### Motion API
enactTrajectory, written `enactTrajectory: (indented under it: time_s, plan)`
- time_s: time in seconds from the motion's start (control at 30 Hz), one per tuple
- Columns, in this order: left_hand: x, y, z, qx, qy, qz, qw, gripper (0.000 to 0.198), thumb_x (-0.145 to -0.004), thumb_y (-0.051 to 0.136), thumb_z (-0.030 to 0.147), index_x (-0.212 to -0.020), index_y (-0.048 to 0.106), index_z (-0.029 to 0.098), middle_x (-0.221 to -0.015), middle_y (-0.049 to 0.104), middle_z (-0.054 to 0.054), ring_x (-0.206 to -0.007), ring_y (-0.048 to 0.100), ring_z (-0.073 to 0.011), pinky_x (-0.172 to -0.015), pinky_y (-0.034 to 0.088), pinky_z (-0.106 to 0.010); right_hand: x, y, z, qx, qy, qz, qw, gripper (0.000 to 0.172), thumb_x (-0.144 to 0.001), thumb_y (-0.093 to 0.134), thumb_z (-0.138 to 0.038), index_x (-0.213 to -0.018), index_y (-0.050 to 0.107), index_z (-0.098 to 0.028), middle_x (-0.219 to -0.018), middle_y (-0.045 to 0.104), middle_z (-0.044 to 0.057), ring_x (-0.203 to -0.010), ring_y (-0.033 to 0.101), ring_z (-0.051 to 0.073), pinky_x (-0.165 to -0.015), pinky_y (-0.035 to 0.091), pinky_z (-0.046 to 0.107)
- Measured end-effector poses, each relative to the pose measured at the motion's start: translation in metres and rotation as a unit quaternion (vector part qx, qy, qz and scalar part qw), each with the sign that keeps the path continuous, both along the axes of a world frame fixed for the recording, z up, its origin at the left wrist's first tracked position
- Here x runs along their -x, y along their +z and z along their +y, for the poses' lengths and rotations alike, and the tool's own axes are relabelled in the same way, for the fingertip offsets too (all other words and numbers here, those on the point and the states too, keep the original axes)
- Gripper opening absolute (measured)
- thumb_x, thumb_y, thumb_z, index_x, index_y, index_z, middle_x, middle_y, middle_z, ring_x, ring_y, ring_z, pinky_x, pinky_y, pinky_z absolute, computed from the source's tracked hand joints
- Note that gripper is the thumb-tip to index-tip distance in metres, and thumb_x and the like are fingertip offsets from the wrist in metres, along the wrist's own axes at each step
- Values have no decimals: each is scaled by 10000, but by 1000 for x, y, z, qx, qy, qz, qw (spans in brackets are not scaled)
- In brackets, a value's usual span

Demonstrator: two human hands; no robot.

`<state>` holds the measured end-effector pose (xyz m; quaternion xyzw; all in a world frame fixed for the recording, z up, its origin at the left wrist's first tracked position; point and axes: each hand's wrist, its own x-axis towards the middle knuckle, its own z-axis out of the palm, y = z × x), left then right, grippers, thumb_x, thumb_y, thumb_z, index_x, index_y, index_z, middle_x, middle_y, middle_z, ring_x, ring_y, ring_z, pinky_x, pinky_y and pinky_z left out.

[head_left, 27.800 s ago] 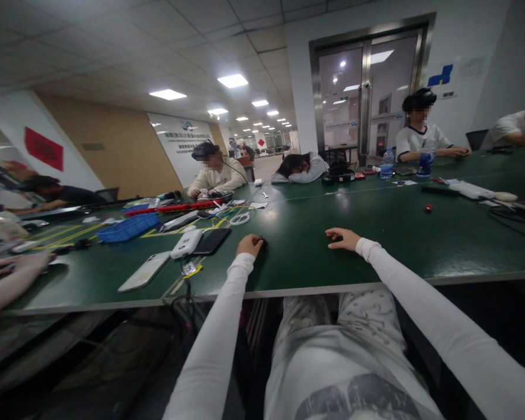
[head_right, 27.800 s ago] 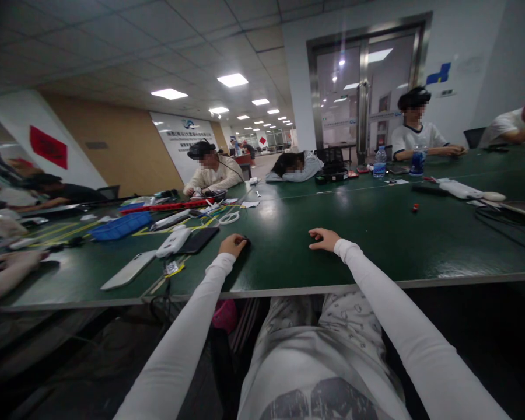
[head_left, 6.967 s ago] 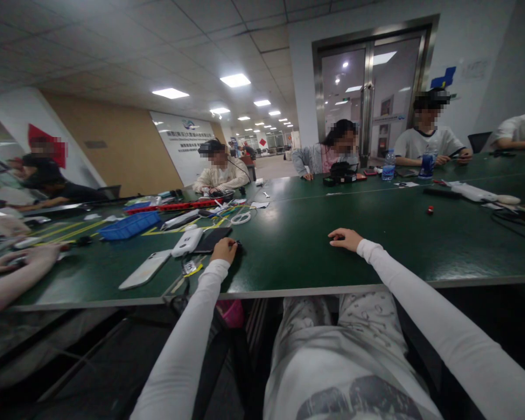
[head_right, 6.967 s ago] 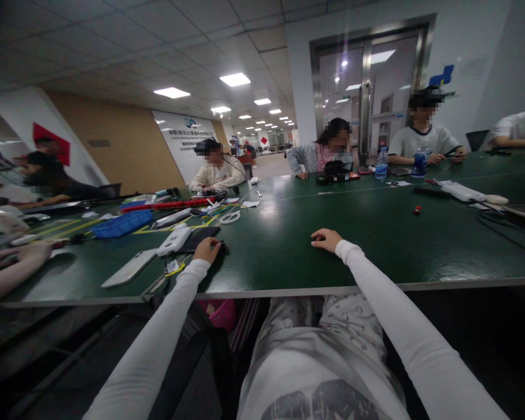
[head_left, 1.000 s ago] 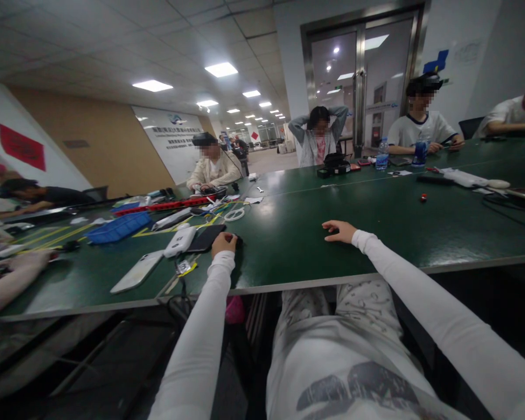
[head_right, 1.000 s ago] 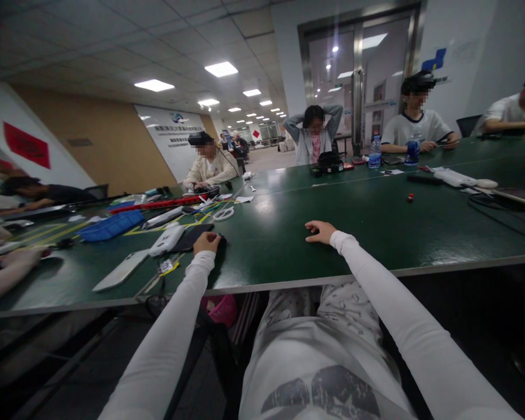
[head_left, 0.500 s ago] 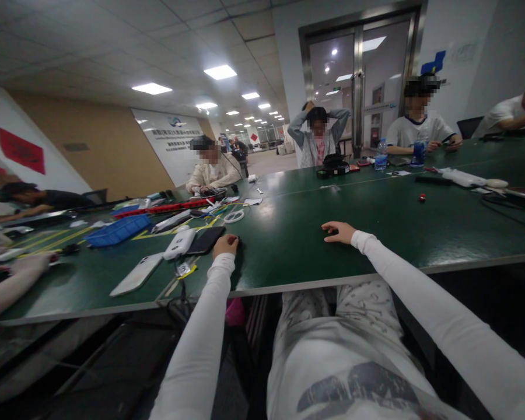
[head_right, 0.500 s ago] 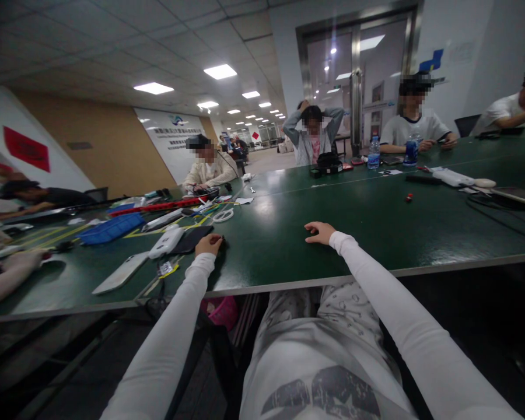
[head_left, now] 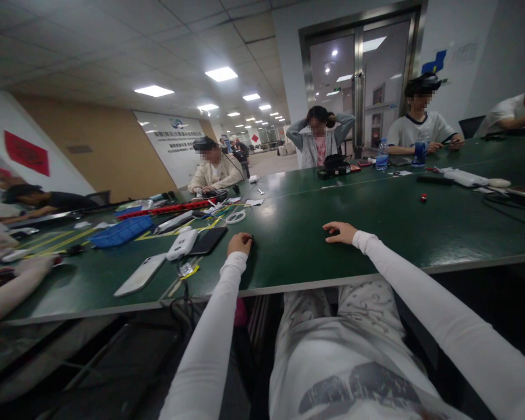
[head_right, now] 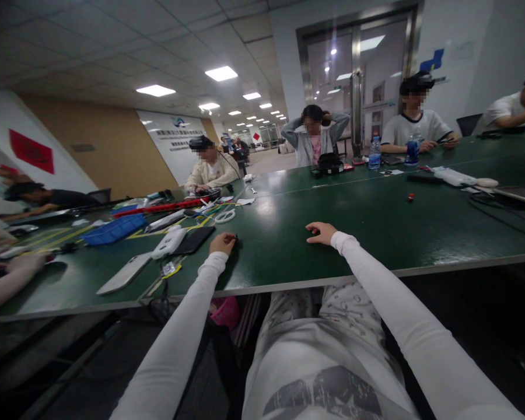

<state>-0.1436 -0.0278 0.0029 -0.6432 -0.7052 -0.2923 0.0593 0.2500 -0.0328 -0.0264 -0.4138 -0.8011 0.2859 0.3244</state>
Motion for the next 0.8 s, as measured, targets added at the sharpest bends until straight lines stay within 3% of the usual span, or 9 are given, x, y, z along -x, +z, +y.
enactTrajectory:
  time_s: [0.17,0.33,0.47,0.6,0.8]
  plan:
    - [-75,-8,3,-8,-116,-2,993,188,-668,519,214,-841,575,167,-852,556,-40,-732,530,-113,-737,419,-252,1,-2,1,-1,0,0,1000,630,-560,660,-385,-1122,446,-196,-1061,534,73,-876,528,172,-802,424,354]
    - [-162,-13,-2,-4,-259,15,966,221,-684,505,192,-896,568,188,-901,535,-37,-795,509,-117,-781,404,-269,3,-1,0,-13,3,-5,1000,716,-532,674,-393,-1165,395,-210,-1077,532,68,-876,530,175,-807,421,359]
    - [-211,-15,-11,1,-315,19,949,218,-692,503,206,-899,568,192,-893,526,-37,-831,493,-127,-799,398,-281,3,2,-3,-29,-9,-25,999,751,-509,685,-397,-1174,386,-218,-1066,540,61,-891,529,188,-815,409,360]
    - [-228,-15,-14,0,-324,4,946,198,-677,511,170,-866,571,176,-881,524,-41,-839,486,-131,-818,389,-287,3,4,-4,-37,-21,-43,998,729,-499,685,-407,-1150,415,-221,-1001,561,49,-892,532,197,-820,393,364]
    - [-225,-13,-14,-4,-335,-24,942,182,-662,526,154,-836,574,166,-856,533,-46,-830,487,-139,-817,391,-297,3,3,-3,-33,-18,-33,999,739,-497,685,-405,-1157,401,-232,-1000,556,42,-911,523,197,-823,387,361]
